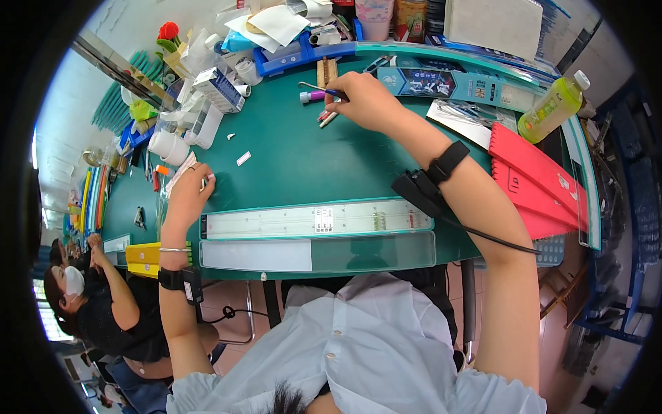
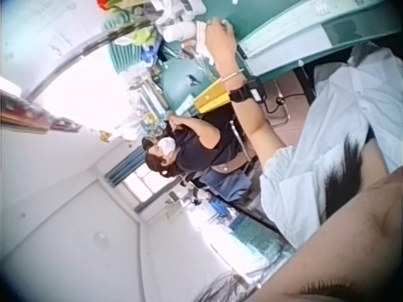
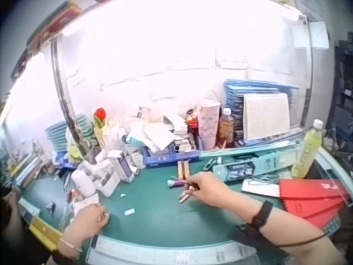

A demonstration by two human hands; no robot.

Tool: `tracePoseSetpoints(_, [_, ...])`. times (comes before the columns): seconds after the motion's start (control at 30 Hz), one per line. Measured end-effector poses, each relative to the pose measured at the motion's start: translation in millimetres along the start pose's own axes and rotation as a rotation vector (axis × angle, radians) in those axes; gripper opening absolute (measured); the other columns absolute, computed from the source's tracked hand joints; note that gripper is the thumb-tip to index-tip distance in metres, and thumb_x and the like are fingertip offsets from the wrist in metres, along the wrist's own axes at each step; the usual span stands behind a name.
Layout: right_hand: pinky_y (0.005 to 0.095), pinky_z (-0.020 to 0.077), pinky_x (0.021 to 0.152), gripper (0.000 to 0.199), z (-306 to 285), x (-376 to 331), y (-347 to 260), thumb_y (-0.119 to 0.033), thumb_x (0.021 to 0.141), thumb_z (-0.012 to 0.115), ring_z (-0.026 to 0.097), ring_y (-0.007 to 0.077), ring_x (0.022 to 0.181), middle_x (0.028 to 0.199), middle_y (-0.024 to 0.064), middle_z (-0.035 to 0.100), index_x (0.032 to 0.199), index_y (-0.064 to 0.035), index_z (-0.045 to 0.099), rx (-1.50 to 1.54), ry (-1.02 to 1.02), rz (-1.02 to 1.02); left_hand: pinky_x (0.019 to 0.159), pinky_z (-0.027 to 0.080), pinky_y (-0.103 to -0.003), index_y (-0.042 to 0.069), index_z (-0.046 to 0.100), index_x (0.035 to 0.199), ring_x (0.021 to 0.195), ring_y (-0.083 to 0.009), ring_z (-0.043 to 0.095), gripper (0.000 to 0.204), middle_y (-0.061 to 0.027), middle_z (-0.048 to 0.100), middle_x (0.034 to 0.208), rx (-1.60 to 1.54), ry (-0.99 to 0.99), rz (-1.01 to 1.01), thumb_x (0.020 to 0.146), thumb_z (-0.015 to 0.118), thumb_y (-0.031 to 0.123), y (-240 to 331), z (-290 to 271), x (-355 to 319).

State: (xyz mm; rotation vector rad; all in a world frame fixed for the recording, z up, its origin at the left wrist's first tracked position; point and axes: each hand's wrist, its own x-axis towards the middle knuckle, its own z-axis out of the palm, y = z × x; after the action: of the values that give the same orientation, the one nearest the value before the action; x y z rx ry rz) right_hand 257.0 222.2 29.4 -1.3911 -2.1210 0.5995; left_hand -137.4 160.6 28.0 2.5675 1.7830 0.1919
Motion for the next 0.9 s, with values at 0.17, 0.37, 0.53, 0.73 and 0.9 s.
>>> tracePoseSetpoints(0.17, [0.0357,0.0471,0.066,0.015,-4,-8,8,-0.013,0.086,0.074,0.061,0.025,0.069,0.077,0.0131,0.066,0.092,0.0002,0.071,0.087,-0.136,-0.101,0.073,0.048,-0.045,0.002,0.057,0.092,0.084,-0.0355,0.061,0.012,-0.015,0.059,0.087,-0.014,0.006,0.0,0.092,0.062,0.012,-9,2,-1])
tracePoseSetpoints(0.37, [0.0398,0.051,0.07,0.017,12,5,24,-0.015,0.082,0.073,0.067,0.0317,0.076,0.082,0.0163,0.07,0.09,0.0002,0.072,-0.06,-0.007,0.001,0.073,0.048,-0.045,0.001,0.057,0.092,0.083,-0.0356,0.061,0.012,-0.0151,0.059,0.087,-0.041,0.004,0.002,0.091,0.062,0.012,-9,4,1])
tracePoseSetpoints(0.53, [0.0461,0.0546,0.077,0.016,21,25,35,-0.014,0.08,0.068,0.069,0.0375,0.085,0.088,0.0197,0.071,0.088,-0.0004,0.072,-0.186,0.063,0.051,0.073,0.048,-0.045,0.001,0.057,0.091,0.084,-0.0364,0.06,0.011,-0.0158,0.058,0.086,-0.07,-0.009,0.0,0.088,0.061,0.011,-6,3,3])
tracePoseSetpoints(0.73, [0.0487,0.0558,0.079,0.019,18,34,36,-0.013,0.079,0.068,0.069,0.0398,0.09,0.091,0.0214,0.071,0.094,-0.0019,0.072,-0.29,0.07,0.165,0.069,0.044,-0.043,0.002,0.055,0.089,0.077,-0.0321,0.057,0.011,-0.0139,0.056,0.084,-0.073,0.038,0.038,0.088,0.059,0.012,-13,13,7])
tracePoseSetpoints(0.9, [0.0481,0.0563,0.08,0.02,16,37,32,-0.013,0.08,0.068,0.07,0.0398,0.091,0.093,0.0221,0.072,0.094,-0.0002,0.072,-0.369,0.061,0.213,0.071,0.045,-0.044,0.001,0.054,0.09,0.081,-0.0354,0.058,0.013,-0.0151,0.056,0.086,-0.068,0.068,0.057,0.088,0.059,0.013,-9,12,12])
